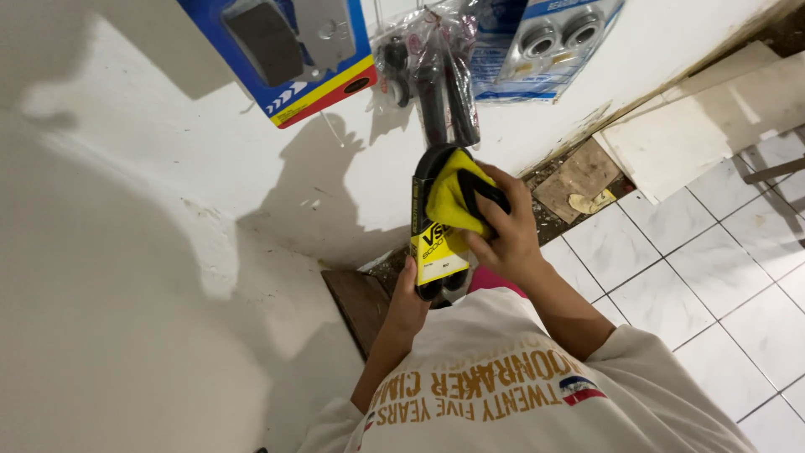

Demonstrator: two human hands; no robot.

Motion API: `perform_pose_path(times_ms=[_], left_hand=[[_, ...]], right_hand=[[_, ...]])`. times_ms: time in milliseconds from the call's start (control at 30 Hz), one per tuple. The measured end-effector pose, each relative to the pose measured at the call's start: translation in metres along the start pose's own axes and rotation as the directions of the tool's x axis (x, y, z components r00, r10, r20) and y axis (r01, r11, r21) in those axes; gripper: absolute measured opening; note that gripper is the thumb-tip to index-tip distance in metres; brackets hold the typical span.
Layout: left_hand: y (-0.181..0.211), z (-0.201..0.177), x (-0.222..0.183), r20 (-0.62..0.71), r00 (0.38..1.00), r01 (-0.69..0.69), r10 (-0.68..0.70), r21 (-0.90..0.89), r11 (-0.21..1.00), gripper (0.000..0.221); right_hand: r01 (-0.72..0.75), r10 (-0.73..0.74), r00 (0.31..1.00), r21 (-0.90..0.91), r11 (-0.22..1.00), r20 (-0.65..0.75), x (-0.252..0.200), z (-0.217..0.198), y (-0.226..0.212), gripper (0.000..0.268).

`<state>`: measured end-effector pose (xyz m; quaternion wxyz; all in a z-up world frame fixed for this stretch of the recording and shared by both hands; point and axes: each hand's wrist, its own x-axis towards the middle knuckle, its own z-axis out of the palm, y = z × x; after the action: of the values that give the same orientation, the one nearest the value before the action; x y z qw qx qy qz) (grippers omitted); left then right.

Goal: Cleaning a motorcycle belt and its packaging using a yellow cloth.

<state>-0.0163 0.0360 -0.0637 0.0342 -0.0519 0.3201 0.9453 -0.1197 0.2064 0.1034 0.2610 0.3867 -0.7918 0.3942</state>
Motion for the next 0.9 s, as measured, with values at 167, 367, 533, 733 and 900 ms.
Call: perform_pose_path(times_ms=[167, 367, 533, 733, 900], left_hand=[[0.016, 0.019, 0.000, -0.003, 1.000, 0.006, -0.006, -0.028, 1.000, 0.063], [0.009, 0.015, -0.003, 0.098, 0.994, -0.037, 0.039, -0.020, 0.999, 0.061], [0.002, 0.003, -0.001, 0.062, 0.998, -0.003, 0.002, 0.026, 1.000, 0.066], [-0.007, -0.011, 0.002, 0.109, 0.992, -0.067, 0.062, 0.045, 0.997, 0.065], [0.002, 0.007, 0.002, 0.083, 0.996, -0.042, 0.046, -0.057, 0.997, 0.059]], right_hand=[[0.289, -0.291, 0.956, 0.043, 0.956, 0.045, 0.000, 0.007, -0.032, 0.040], [0.156, -0.158, 0.986, -0.058, 0.986, -0.045, 0.021, -0.007, -0.012, 0.031], [0.310, -0.312, 0.947, -0.036, 0.950, -0.080, -0.004, 0.013, -0.013, 0.037], [0.114, -0.112, 0.992, 0.034, 0.993, -0.062, 0.009, -0.007, -0.003, 0.042], [0.420, -0.421, 0.889, 0.050, 0.906, 0.181, 0.022, -0.024, -0.051, 0.036]])
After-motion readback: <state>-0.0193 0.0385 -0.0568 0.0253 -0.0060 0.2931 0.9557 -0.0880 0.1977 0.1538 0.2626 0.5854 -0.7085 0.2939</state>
